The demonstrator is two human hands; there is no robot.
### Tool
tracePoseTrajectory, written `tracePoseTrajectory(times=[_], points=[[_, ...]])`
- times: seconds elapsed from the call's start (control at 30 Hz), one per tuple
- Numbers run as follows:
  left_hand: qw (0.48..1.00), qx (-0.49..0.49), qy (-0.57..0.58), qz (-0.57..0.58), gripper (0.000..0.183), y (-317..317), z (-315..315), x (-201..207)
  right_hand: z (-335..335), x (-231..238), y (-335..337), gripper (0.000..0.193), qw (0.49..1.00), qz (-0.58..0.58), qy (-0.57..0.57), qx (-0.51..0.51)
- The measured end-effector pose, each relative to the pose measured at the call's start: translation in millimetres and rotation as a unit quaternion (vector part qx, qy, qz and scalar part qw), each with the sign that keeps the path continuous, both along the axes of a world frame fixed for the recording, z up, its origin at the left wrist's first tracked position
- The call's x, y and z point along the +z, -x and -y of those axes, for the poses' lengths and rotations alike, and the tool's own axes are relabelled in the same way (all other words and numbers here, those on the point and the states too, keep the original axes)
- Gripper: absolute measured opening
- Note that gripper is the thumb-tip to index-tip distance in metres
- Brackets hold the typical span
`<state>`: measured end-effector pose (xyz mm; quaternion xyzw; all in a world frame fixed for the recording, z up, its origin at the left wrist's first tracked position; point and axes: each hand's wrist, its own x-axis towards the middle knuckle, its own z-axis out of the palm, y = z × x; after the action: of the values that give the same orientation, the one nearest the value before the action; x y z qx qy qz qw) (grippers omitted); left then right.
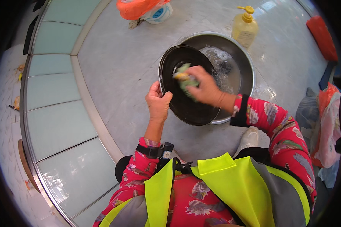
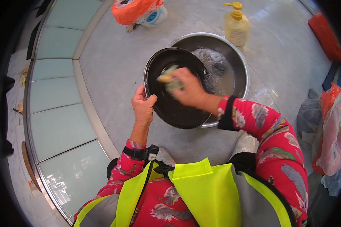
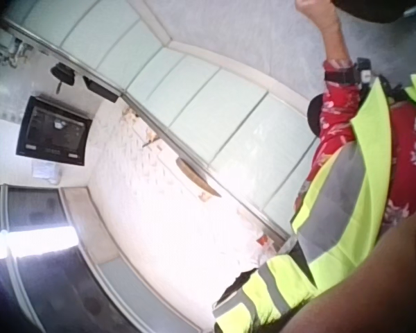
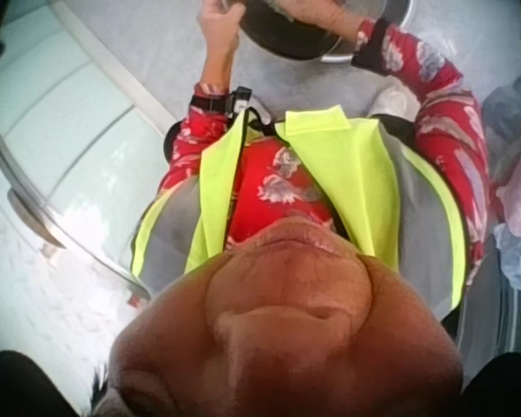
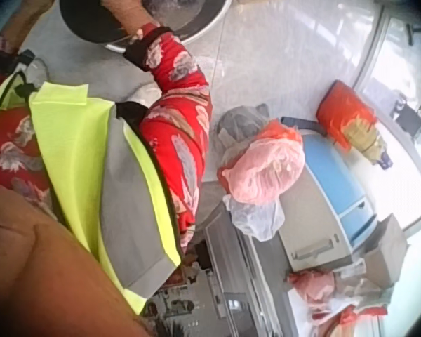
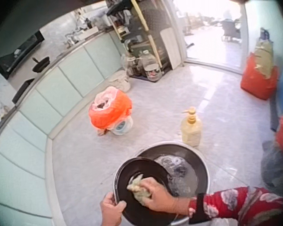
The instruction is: The person scrubs a black pot lid with a green cloth and a metal scrubber in a metal basin of soapy water. They repeatedly flip the lid to clean both sides and rinse it in the basin.
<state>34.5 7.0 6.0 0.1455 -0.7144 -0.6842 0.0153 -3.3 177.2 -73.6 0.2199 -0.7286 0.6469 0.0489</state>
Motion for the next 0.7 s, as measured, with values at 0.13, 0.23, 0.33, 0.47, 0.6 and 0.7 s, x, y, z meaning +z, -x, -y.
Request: tracePoseTrajectory(times=[0.13, 0.23, 0.33, 0.47, 0.6, 0.7], points=[[0.999, -0.022, 0.005, -0.04, 0.04, 2, -5, 2, 48, 29, 33, 0.041, 0.99, -0.134, 0.048, 0.018], [0.999, -0.026, 0.013, -0.033, 0.039, -1, -6, 2, 54, 0, 84, 0.04, 0.982, -0.096, -0.06, -0.154], [0.999, -0.028, 0.009, -0.039, 0.039, -3, -2, -3, 32, -47, 106, 0.041, 0.947, 0.082, -0.253, -0.182], [0.999, -0.002, 0.001, -0.036, 0.039, -4, 4, -11, -13, -92, 75, 0.042, 0.888, 0.231, -0.379, -0.118], [0.999, 0.01, -0.018, -0.036, 0.04, -4, 9, -13, -42, -96, 27, 0.041, 0.845, 0.308, -0.431, -0.072], [0.998, 0.043, -0.031, -0.019, 0.037, -5, 13, -17, -51, -81, -9, 0.043, 0.87, 0.283, -0.403, -0.016]])
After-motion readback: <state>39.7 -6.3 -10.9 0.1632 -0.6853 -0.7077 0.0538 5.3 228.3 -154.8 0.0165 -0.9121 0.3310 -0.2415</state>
